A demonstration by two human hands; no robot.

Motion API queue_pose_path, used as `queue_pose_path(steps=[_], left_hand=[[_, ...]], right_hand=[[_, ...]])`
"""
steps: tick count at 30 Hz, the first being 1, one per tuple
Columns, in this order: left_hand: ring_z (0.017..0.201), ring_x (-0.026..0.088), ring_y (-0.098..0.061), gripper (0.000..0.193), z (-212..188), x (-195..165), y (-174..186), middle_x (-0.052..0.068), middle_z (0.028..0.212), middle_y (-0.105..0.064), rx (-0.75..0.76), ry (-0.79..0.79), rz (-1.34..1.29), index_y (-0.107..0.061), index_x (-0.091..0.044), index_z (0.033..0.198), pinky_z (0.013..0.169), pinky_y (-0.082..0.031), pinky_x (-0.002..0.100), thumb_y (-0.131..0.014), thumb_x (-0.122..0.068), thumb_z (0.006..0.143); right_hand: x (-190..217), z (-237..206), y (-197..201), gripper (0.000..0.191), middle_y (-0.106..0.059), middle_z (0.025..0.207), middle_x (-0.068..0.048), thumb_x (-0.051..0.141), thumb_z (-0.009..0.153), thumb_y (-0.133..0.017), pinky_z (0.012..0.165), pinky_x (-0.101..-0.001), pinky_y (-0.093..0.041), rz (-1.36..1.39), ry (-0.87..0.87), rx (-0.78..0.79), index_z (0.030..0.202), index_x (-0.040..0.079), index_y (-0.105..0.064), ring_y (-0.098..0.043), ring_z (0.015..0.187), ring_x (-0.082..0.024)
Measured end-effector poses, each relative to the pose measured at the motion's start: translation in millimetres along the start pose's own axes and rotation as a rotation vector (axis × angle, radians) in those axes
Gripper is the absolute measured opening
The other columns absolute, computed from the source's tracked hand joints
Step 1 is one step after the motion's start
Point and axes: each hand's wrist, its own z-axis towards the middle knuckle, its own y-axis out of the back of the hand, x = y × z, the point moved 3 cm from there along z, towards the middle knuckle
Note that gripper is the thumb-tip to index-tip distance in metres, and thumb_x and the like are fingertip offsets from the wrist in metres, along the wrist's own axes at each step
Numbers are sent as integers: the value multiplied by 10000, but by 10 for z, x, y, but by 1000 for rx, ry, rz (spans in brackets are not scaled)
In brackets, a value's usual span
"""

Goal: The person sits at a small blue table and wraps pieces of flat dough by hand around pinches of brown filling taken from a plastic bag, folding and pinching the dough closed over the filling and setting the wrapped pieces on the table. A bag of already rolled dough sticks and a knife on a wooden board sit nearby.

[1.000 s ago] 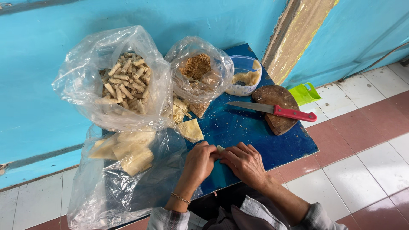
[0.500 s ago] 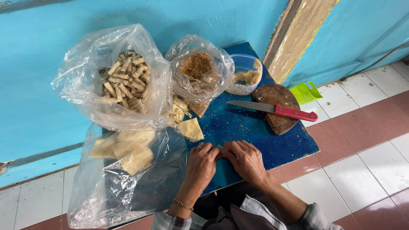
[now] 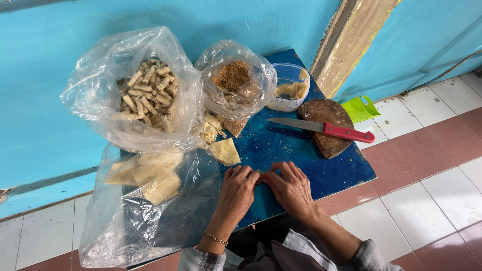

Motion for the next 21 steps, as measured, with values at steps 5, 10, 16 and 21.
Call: queue_pose_path(steps=[5,10,16,21], left_hand=[[1022,253,-629,111,62,83,-32,74,975,-640,60,121,-162,-700,-56,1016,919,-476,435,-696,-63,906],[989,240,-654,93,24,88,-20,61,952,-649,35,120,-250,-700,-58,1005,919,-486,435,-691,-60,912],[992,248,-655,122,41,89,-12,73,961,-647,-21,103,-220,-710,-50,1031,860,-510,418,-689,-54,911],[973,288,-635,213,39,67,14,104,986,-624,-49,143,-263,-684,-3,1075,844,-496,440,-708,-78,877]], right_hand=[[-76,5,-75,101,-710,920,45,264,897,-756,685,-351,-472,9,-37,95,914,164,-758,-596,806,-169],[-123,59,-76,104,-704,912,38,246,857,-754,660,-356,-456,-47,-5,109,932,176,-771,-597,827,-188],[50,-37,6,336,-726,1079,-18,179,837,-743,734,-354,-466,-155,78,29,1169,129,-745,-631,960,-196],[64,-1,-9,336,-730,1148,-2,189,856,-742,830,-386,-457,-163,59,86,1189,150,-721,-630,1066,-222]])
